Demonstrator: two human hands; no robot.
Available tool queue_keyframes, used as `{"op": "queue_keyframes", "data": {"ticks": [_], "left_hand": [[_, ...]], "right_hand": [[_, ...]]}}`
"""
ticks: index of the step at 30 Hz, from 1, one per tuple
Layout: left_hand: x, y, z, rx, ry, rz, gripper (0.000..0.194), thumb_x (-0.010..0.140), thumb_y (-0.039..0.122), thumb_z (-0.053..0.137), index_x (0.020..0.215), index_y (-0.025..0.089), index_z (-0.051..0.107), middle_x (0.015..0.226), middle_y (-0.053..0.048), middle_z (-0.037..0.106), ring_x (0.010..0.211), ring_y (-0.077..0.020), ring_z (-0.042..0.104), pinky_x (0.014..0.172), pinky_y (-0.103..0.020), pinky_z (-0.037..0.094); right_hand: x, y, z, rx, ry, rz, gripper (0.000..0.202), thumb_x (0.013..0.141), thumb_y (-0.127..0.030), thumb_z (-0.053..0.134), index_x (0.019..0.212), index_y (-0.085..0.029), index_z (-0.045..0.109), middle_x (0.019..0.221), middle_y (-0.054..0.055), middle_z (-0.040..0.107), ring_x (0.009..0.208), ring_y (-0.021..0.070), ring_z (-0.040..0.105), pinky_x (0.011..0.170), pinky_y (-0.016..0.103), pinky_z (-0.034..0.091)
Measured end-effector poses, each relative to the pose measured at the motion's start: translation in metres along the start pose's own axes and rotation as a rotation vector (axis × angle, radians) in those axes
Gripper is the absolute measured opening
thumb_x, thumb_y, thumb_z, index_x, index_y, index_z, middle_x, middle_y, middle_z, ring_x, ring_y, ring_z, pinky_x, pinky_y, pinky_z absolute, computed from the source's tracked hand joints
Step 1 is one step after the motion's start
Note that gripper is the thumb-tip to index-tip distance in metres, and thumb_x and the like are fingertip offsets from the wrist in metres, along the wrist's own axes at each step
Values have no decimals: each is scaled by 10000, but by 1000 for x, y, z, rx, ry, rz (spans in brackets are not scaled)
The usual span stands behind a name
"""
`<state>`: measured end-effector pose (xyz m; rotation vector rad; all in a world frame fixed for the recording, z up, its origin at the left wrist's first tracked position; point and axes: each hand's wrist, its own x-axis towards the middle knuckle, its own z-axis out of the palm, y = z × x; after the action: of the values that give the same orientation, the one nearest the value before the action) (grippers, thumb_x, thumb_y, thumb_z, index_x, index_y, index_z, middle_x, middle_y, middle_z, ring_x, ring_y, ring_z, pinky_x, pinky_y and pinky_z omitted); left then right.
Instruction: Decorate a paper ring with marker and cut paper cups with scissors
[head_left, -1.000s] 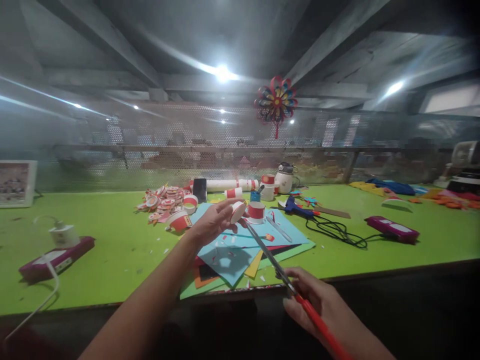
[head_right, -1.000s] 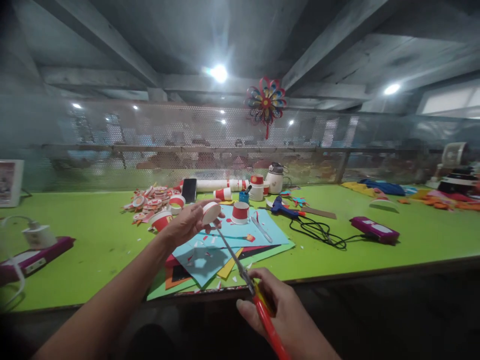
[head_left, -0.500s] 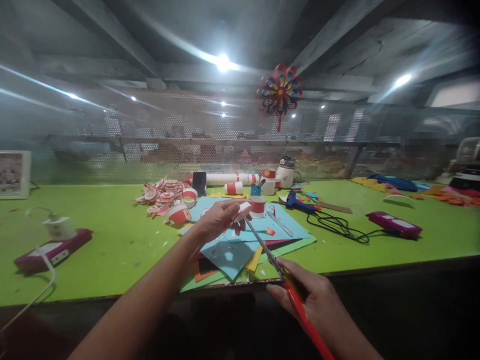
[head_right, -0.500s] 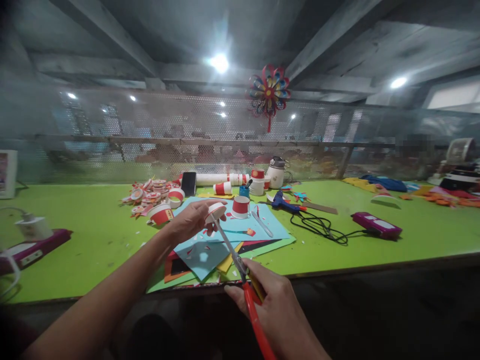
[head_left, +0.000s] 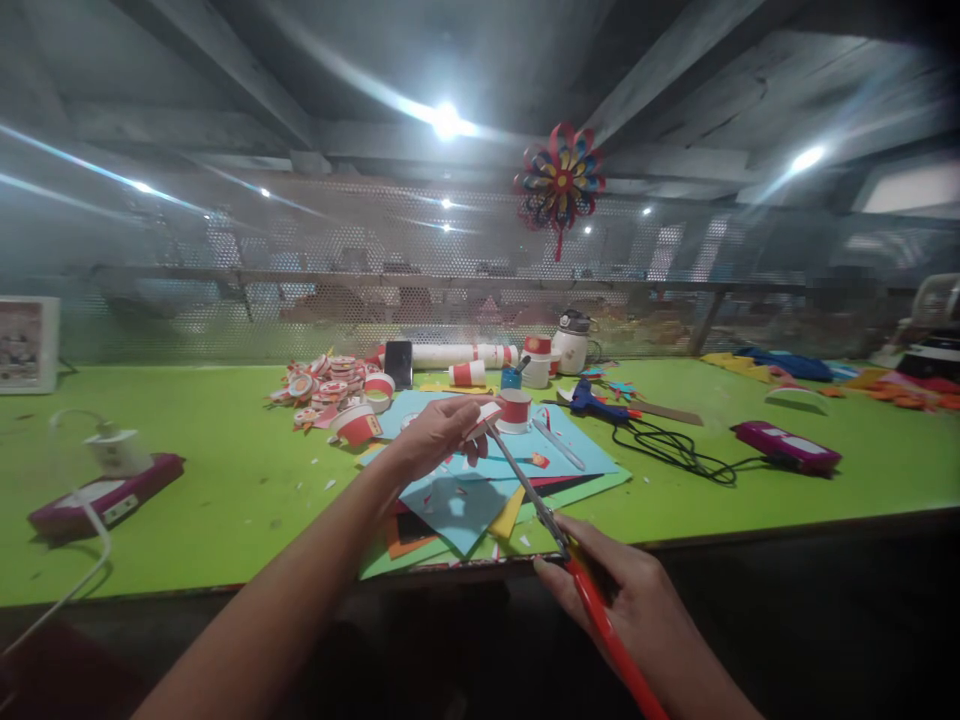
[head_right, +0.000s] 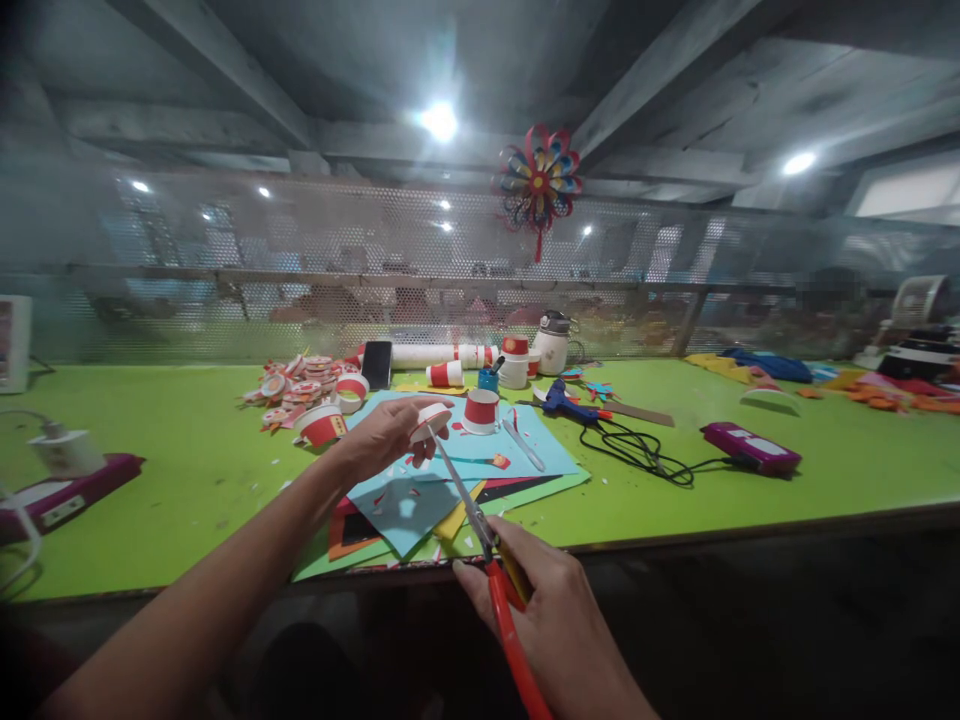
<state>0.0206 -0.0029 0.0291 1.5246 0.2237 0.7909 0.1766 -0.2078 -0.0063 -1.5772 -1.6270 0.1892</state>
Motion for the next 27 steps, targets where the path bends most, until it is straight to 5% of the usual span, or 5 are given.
{"op": "queue_keyframes", "data": {"ticks": [17, 27], "left_hand": [[1, 0, -1, 59, -16, -37, 657, 730, 615, 675, 1137, 100, 642, 807, -74, 650, 549, -116, 590, 475, -233, 440], [1, 0, -1, 90, -9, -64, 651, 722, 625, 677, 1102, 97, 643, 809, -81, 657, 530, -102, 580, 469, -227, 439]], "right_hand": [[-5, 4, 7, 77, 10, 86, 449, 783, -469, 635, 1104, -165, 711, 1072, 115, 745, 997, 275, 695, 829, 299, 553], [-5, 4, 7, 89, 14, 65, 413, 787, -425, 652, 1090, -154, 721, 1061, 116, 751, 956, 267, 709, 794, 286, 566]]}}
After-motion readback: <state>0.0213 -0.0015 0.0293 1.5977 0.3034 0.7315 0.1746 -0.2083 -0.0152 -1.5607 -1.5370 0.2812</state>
